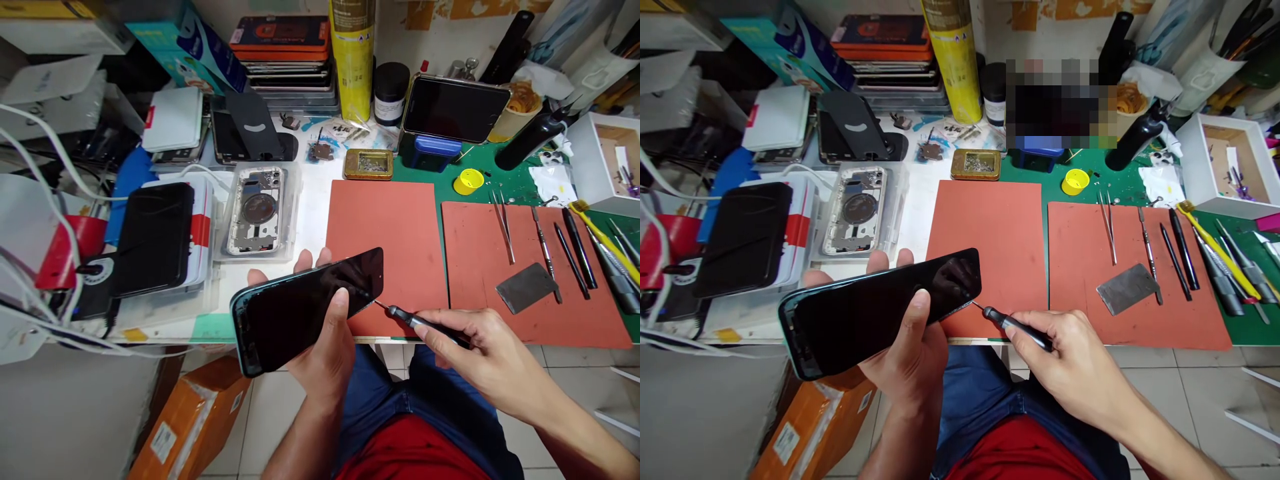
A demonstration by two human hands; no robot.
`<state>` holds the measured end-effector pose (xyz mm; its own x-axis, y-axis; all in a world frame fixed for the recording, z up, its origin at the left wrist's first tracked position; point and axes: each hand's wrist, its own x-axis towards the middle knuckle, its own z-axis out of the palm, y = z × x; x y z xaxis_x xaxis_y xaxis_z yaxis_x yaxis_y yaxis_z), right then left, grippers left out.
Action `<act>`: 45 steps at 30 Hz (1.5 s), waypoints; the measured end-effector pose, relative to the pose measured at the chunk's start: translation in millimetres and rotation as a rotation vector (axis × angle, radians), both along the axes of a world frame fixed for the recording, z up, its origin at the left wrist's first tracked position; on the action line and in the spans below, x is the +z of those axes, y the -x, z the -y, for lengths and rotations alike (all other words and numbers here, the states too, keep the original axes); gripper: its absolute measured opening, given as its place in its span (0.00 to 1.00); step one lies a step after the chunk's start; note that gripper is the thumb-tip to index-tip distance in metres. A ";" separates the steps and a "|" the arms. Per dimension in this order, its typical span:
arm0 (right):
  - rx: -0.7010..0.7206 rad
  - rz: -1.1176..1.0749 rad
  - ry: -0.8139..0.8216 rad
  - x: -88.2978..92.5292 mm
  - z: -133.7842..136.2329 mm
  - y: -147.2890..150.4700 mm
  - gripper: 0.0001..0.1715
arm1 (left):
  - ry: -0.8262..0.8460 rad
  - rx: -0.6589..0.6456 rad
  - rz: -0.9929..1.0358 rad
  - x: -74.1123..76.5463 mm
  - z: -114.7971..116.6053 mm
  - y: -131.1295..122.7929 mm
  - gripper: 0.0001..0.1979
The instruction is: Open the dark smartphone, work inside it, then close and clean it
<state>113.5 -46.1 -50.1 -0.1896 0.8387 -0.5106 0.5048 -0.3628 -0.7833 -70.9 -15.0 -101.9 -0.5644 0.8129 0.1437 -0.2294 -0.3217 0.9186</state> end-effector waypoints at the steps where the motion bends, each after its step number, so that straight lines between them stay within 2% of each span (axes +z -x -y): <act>1: 0.002 0.009 -0.002 -0.2 -0.3 -0.1 0.29 | -0.014 -0.008 -0.016 -1.1 0.3 0.6 0.45; 7: 0.010 0.032 -0.006 0.7 -1.6 0.1 0.30 | -0.091 -0.040 -0.039 -6.8 0.9 3.6 0.41; 11: 0.016 0.034 -0.008 1.6 -1.4 0.5 0.30 | -0.053 -0.042 -0.049 -8.8 2.1 3.4 0.43; 19: 0.027 0.040 -0.016 3.1 -2.6 1.4 0.30 | -0.126 -0.070 -0.018 -4.5 -0.1 2.0 0.40; 29: 0.033 0.045 -0.037 4.3 -2.6 2.1 0.30 | -0.077 -0.066 -0.046 -4.5 4.4 0.5 0.42; 45: 0.001 0.007 0.017 1.9 -1.9 0.9 0.29 | -0.137 -0.091 -0.035 -3.4 1.8 0.7 0.41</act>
